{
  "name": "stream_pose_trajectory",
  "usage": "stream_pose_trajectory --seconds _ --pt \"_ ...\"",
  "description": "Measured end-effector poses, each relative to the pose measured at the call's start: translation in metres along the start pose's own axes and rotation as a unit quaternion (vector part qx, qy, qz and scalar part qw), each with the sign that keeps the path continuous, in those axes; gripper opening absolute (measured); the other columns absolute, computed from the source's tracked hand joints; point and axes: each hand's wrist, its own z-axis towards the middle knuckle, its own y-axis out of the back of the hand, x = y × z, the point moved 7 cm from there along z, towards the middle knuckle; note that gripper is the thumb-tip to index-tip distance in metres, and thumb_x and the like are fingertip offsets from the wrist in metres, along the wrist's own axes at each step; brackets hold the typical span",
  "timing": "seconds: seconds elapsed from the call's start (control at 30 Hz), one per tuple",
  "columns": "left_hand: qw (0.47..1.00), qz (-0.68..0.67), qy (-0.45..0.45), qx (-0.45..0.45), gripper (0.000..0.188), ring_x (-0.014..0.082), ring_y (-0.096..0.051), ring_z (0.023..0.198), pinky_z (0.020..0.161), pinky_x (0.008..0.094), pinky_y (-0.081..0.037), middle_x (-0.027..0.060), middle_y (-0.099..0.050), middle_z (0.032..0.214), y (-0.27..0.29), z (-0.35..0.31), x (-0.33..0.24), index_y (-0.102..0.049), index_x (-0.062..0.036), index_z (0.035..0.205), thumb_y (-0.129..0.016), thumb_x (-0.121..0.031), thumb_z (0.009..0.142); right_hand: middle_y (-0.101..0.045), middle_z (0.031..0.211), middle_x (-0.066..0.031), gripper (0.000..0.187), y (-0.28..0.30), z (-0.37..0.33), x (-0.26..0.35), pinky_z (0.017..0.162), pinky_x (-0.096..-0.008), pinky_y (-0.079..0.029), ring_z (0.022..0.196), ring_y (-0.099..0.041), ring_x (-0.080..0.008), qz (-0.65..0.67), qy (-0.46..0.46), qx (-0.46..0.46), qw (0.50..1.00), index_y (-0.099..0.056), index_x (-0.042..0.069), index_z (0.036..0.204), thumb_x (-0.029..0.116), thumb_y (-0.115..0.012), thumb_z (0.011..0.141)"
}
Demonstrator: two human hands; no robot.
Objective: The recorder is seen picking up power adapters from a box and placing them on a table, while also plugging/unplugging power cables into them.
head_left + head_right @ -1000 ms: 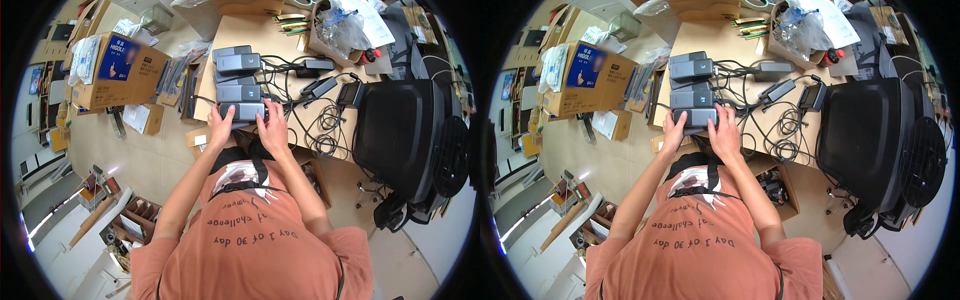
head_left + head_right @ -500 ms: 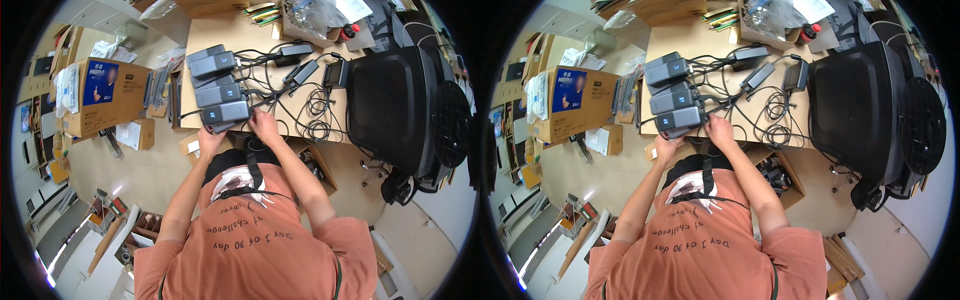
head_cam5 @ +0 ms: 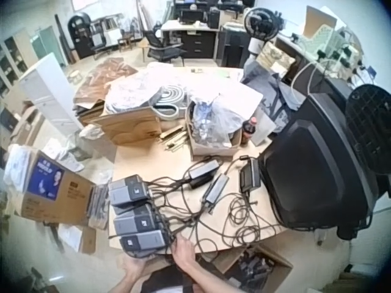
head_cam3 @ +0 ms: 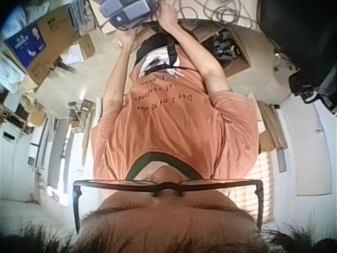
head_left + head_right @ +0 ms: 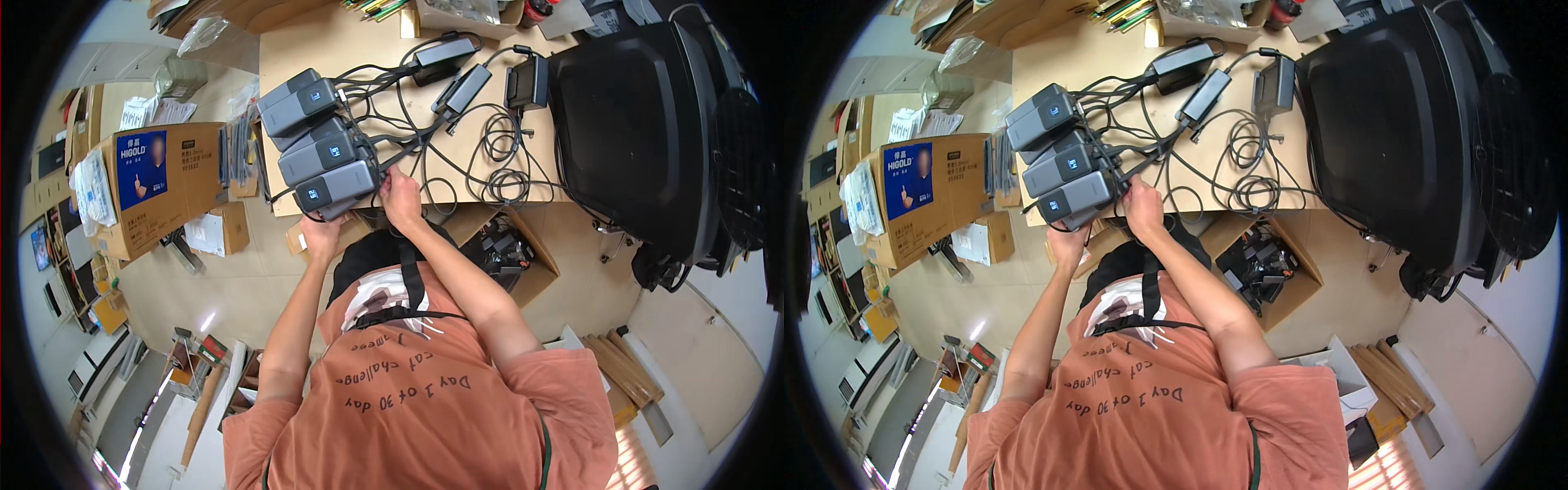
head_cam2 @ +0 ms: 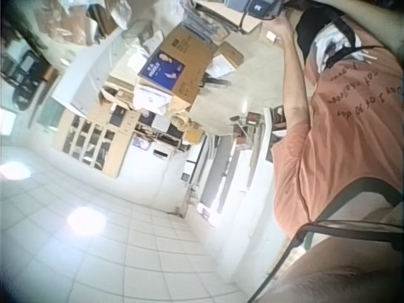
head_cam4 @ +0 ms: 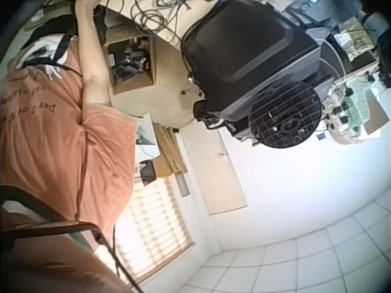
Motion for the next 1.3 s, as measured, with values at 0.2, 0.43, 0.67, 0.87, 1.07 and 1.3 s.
stream_pose_trajectory --seconds 0.2,0.43,0.67,0.87,1.07,1.3 --pt "0.999 0.012 -0.038 -0.017 0.052 0.0222 -0.073 0.094 0.083 0.0357 -0.055 0.0173 -0.076 0.106 -0.001 0.003 0.002 -0.068 0.0039 0.113 -0.089 -0.024 0.075 -0.069 0.082 -0.0207 0.022 -0.005 -0.002 -0.006 0.074 -0.0472 -0.054 0.081 -0.068 -0.0404 0.018 -0.007 -0.033 0.999 -0.063 -0.003 0.103 0.001 -0.065 0.081" --pt "0.998 -0.024 -0.055 0.009 0.072 0.0178 -0.064 0.100 0.088 0.0331 -0.051 0.0111 -0.067 0.112 0.012 -0.021 0.046 -0.055 0.0004 0.134 -0.089 -0.023 0.075 -0.074 0.087 -0.0191 0.026 0.080 0.000 -0.018 0.077 -0.0444 -0.056 0.084 -0.072 -0.0355 0.060 -0.065 -0.029 0.996 -0.069 0.002 0.104 0.023 -0.067 0.088" --pt "0.995 -0.046 0.046 0.077 0.068 0.0215 -0.064 0.097 0.087 0.0344 -0.053 0.0156 -0.060 0.122 0.056 -0.130 0.175 -0.045 0.0009 0.142 -0.077 -0.021 0.086 -0.065 0.104 -0.0160 0.044 0.193 -0.012 -0.113 0.087 -0.0487 -0.050 0.102 -0.064 -0.0380 -0.138 -0.163 -0.332 0.919 -0.056 0.004 0.113 0.038 -0.070 0.089" --pt "0.955 -0.074 0.250 0.142 0.054 0.0182 -0.067 0.084 0.075 0.0316 -0.055 0.0108 -0.068 0.100 0.086 -0.217 0.343 -0.052 -0.0004 0.132 -0.075 -0.022 0.088 -0.072 0.087 -0.0154 0.031 0.208 -0.071 -0.100 0.080 -0.0433 -0.051 0.088 -0.069 -0.0340 0.025 -0.136 -0.298 0.944 -0.069 0.003 0.101 0.032 -0.063 0.092" --pt "0.930 -0.014 0.301 0.208 0.042 0.0182 -0.070 0.077 0.064 0.0313 -0.054 0.0098 -0.070 0.094 0.097 -0.255 0.407 -0.058 0.0005 0.124 -0.069 -0.020 0.089 -0.066 0.104 -0.0156 0.023 0.218 -0.135 -0.042 0.085 -0.0457 -0.051 0.098 -0.064 -0.0338 -0.180 0.083 -0.164 0.966 -0.067 0.006 0.106 0.025 -0.056 0.099" --pt "0.947 -0.035 0.201 0.248 0.035 0.0157 -0.068 0.086 0.070 0.0312 -0.052 0.0068 -0.070 0.102 0.040 -0.219 0.333 -0.059 -0.0057 0.125 -0.062 -0.025 0.095 -0.061 0.106 -0.0134 0.018 0.213 -0.196 -0.065 0.085 -0.0457 -0.052 0.103 -0.063 -0.0356 -0.193 0.035 -0.130 0.972 -0.068 0.007 0.107 0.020 -0.060 0.098"
